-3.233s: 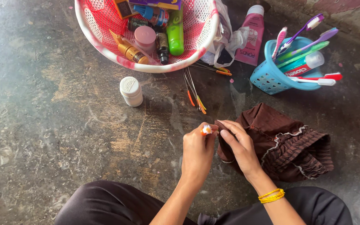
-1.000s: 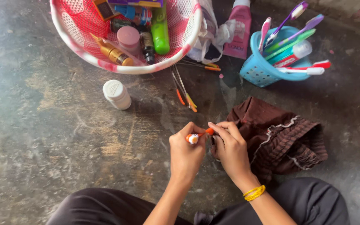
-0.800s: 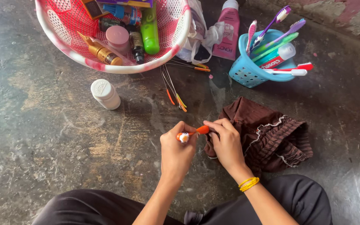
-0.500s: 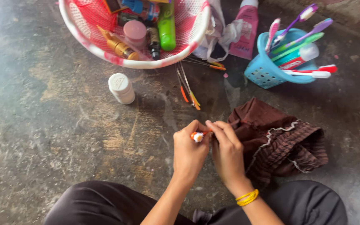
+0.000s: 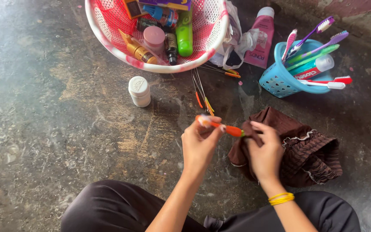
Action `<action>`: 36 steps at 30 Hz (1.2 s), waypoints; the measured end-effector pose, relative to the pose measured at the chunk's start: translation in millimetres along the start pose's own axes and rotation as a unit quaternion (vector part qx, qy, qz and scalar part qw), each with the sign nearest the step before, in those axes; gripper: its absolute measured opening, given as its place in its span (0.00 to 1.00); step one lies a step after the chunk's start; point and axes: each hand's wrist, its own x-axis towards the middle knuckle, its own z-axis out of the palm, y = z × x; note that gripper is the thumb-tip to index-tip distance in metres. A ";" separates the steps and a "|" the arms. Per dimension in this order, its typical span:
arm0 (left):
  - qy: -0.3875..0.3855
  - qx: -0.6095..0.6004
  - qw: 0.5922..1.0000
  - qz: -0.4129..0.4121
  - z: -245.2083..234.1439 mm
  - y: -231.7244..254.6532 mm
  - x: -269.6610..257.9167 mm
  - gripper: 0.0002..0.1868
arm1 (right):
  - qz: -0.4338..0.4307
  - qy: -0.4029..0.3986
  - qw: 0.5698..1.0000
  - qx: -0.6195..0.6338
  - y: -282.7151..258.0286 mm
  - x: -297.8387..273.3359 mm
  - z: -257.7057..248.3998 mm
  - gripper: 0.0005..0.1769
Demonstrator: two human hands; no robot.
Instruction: The person sits on the floor and wipes a toothbrush and several metal tools with a brown cloth. They handle each item individually, rubbing the surfaces with the cloth, and place the cleaned items into a blue basket.
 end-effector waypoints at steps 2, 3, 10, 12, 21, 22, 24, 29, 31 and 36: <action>0.001 -0.002 0.999 -0.035 -3.3 -5.2 2.1 0.11 | 0.082 0.016 0.994 0.070 11.7 2.0 -11.7 0.19; 0.001 -0.004 0.999 -0.052 -3.9 -8.0 3.4 0.13 | 0.123 0.024 0.987 0.105 18.5 3.9 -17.7 0.17; -0.088 -0.136 0.978 -0.128 2.1 -34.5 9.1 0.15 | 0.145 0.036 0.958 0.246 44.7 3.1 -47.3 0.14; -0.136 -0.140 0.965 -0.174 5.8 -41.3 3.1 0.16 | 0.135 0.031 0.958 0.250 40.5 -0.1 -44.2 0.14; -0.244 0.138 0.951 -0.132 18.6 -45.5 -12.8 0.19 | 0.193 -0.200 0.894 0.353 8.8 -10.7 -11.1 0.17; -0.246 0.154 0.948 -0.127 19.4 -45.1 -13.2 0.19 | 0.198 -0.209 0.886 0.363 10.2 -10.9 -9.0 0.15; -0.251 0.187 0.943 -0.116 19.9 -42.0 -14.4 0.18 | 0.207 -0.229 0.871 0.383 14.7 -11.4 -3.5 0.13; -0.254 0.242 0.931 -0.102 23.2 -29.7 -15.9 0.16 | 0.302 -0.189 0.813 0.461 21.6 -5.5 2.0 0.11; -0.254 0.280 0.920 -0.101 24.8 -27.5 -17.6 0.17 | 0.334 -0.156 0.803 0.469 23.5 0.1 0.7 0.11; -0.274 0.324 0.899 -0.107 26.1 -25.8 -19.4 0.20 | 0.368 -0.100 0.783 0.491 33.1 2.8 6.7 0.13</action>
